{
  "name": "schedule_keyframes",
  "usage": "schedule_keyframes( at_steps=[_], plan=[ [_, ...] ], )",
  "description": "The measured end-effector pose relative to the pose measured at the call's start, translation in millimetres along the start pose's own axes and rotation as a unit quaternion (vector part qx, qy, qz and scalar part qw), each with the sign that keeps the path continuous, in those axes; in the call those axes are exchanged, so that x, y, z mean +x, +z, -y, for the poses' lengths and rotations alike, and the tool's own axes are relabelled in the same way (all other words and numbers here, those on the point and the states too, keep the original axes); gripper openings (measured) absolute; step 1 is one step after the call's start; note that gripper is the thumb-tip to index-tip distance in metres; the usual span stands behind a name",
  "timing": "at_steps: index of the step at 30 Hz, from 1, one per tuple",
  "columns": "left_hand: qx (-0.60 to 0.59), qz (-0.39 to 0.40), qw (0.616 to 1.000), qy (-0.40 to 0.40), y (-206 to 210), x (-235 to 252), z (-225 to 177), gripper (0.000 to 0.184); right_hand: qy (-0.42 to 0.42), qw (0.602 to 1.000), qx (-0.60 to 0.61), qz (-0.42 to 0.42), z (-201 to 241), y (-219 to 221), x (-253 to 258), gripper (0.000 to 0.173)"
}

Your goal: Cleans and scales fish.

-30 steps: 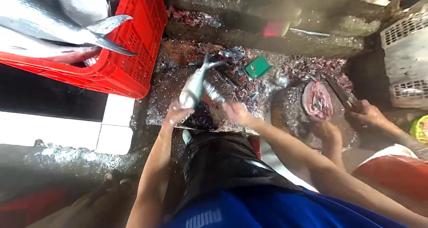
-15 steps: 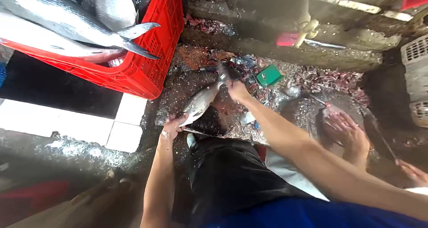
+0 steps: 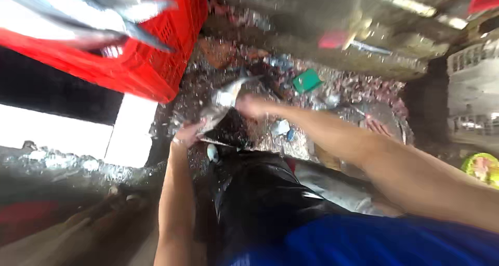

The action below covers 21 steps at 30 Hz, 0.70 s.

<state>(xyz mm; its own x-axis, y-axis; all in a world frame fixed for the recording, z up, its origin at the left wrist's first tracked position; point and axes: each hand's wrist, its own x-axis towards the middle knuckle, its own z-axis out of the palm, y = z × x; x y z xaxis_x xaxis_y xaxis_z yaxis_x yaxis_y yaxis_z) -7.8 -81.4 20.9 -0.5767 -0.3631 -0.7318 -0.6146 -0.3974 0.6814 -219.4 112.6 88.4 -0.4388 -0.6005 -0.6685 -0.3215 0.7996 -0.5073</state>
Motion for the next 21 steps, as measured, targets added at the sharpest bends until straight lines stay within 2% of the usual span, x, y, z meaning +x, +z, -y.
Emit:
schedule_keyframes(
  at_steps=[1,2,3,4,5,6,7,8,9,11,12,13,14,15,16,17,18,19,20,21],
  plan=[
    [0.012,-0.001,1.0,-0.003,0.1,0.8,3.2,0.073,0.039,0.997,0.018,0.072,3.0,-14.1,9.1,0.048],
    [0.015,-0.016,1.0,-0.002,4.8,1.1,1.0,0.075,0.065,0.997,0.033,0.027,11.8,-5.9,11.3,0.045],
    [0.019,-0.032,0.999,-0.007,7.6,-2.4,0.7,0.074,0.058,0.995,0.027,-0.077,19.6,32.2,1.5,0.043],
    [0.027,-0.036,0.999,-0.001,6.0,0.3,-8.1,0.073,0.022,0.987,0.005,-0.157,26.4,56.8,-5.2,0.048],
    [0.04,-0.036,0.998,0.017,3.5,9.1,-16.7,0.069,-0.024,0.985,-0.021,-0.167,26.4,48.6,-1.3,0.052],
    [0.047,-0.018,0.999,0.01,-3.3,6.9,-16.8,0.067,-0.062,0.993,-0.014,-0.097,20.3,28.0,2.9,0.051],
    [0.059,-0.005,0.998,-0.007,-9.8,-3.7,-3.8,0.066,-0.058,0.998,-0.012,0.034,11.5,12.3,5.2,0.048],
    [0.066,-0.001,0.998,-0.005,-8.9,-9.2,0.6,0.062,-0.006,0.99,0.02,0.141,7.5,-1.5,13.7,0.049],
    [0.051,-0.008,0.999,0.009,-1.3,-7.8,-1.0,0.06,0.034,0.989,0.033,0.142,9.8,-3.7,19.7,0.05],
    [0.005,-0.026,1.0,0.013,7.6,-17.2,3.3,0.059,0.051,0.998,0.038,-0.024,25.0,66.6,-13.1,0.045],
    [0.0,-0.025,0.999,0.046,6.9,-3.7,-9.3,0.053,0.014,0.996,0.007,-0.091,33.1,63.7,-8.5,0.045],
    [0.007,-0.018,0.997,0.069,2.7,9.7,-14.4,0.045,-0.036,0.996,-0.008,-0.08,32.1,40.7,2.4,0.042],
    [0.035,0.015,0.998,0.04,-5.2,5.3,-6.5,0.043,-0.072,0.997,-0.019,-0.008,18.6,22.4,7.9,0.037],
    [0.057,0.029,0.998,0.013,-6.0,-3.6,3.5,0.039,-0.074,0.994,-0.027,0.077,1.2,9.4,14.1,0.036],
    [0.064,0.027,0.998,0.003,-0.9,-3.9,3.1,0.04,-0.035,0.993,-0.016,0.114,-4.5,-3.0,20.3,0.042],
    [0.054,0.009,0.998,-0.015,6.8,-7.1,1.3,0.046,0.006,0.999,-0.003,0.05,-1.7,7.0,13.9,0.047],
    [0.035,-0.014,0.999,-0.027,9.4,-14.8,1.7,0.055,0.023,0.997,0.011,-0.07,7.0,44.8,-3.9,0.05],
    [0.029,-0.035,0.999,0.011,9.0,-8.4,-5.4,0.057,0.002,0.986,-0.003,-0.165,17.6,62.4,-8.4,0.052],
    [0.035,-0.031,0.998,0.048,4.6,1.4,-16.5,0.056,-0.037,0.984,-0.024,-0.173,19.2,50.6,-0.5,0.052],
    [0.055,-0.005,0.997,0.05,-1.0,-2.1,-18.1,0.056,-0.061,0.992,-0.028,-0.11,8.5,34.6,2.8,0.049]
  ],
)
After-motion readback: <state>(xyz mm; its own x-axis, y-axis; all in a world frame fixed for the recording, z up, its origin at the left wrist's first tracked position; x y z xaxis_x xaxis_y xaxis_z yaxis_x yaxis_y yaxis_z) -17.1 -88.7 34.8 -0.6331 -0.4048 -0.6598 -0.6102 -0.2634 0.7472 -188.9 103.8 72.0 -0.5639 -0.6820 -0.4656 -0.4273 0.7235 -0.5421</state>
